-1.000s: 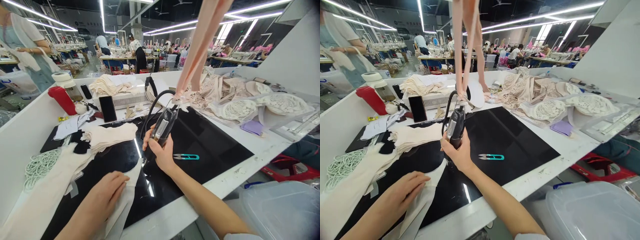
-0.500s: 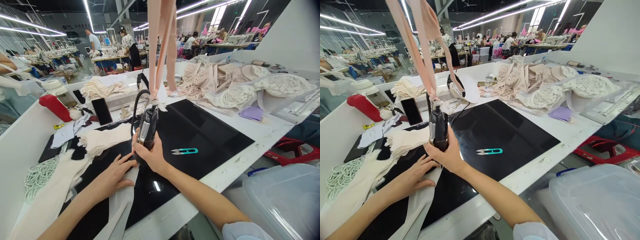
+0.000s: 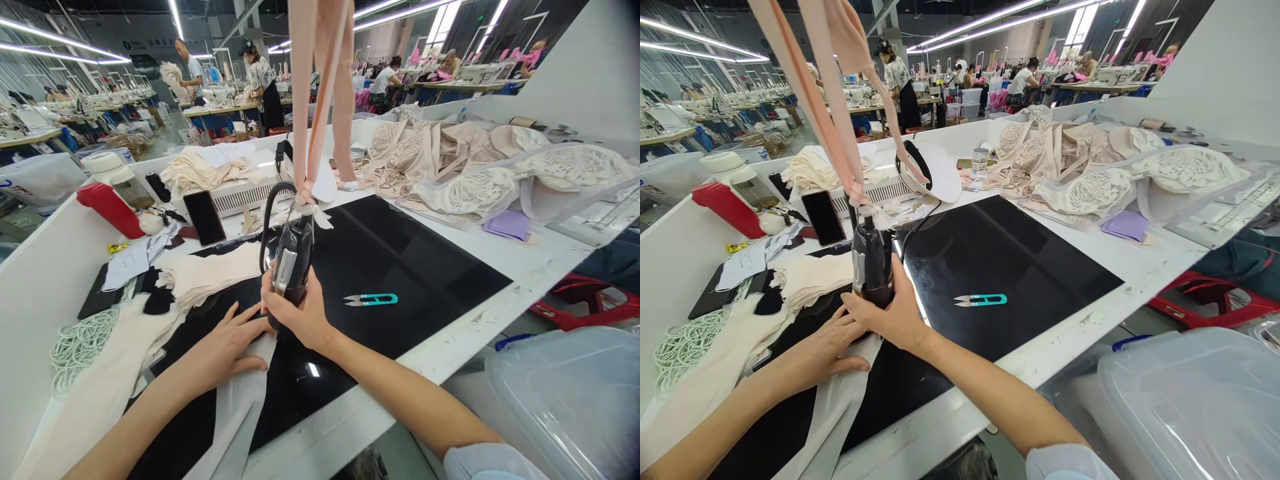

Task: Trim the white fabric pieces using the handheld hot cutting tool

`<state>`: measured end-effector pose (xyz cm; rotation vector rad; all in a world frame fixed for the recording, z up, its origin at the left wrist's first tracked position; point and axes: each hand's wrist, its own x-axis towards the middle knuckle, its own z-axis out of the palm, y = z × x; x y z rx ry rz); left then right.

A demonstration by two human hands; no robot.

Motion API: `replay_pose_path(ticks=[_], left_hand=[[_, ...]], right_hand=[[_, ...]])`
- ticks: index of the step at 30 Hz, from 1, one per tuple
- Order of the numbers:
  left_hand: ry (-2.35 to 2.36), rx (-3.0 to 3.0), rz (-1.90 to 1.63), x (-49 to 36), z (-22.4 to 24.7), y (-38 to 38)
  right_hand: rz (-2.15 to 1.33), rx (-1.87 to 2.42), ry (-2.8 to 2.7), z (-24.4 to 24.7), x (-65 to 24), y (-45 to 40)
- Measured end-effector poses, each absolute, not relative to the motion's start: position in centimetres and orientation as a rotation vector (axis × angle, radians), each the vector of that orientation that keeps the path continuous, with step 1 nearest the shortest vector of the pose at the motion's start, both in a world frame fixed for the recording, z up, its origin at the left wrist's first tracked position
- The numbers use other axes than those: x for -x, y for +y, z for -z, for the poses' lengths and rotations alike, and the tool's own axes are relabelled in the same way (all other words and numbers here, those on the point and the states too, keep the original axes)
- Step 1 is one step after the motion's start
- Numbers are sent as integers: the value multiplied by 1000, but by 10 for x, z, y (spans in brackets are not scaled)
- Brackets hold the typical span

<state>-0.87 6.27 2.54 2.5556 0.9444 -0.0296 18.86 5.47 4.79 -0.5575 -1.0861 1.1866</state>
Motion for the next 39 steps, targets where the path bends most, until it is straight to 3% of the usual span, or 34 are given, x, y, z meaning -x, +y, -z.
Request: replay_pose_path(ticks=[32, 39], left_hand=[[869, -2528, -54, 4, -28, 65], [1020, -2561, -238, 15, -28, 39]], right_hand=[[-1253, 543, -1055, -44, -176, 32], [-1286, 485, -1058, -47, -180, 32]])
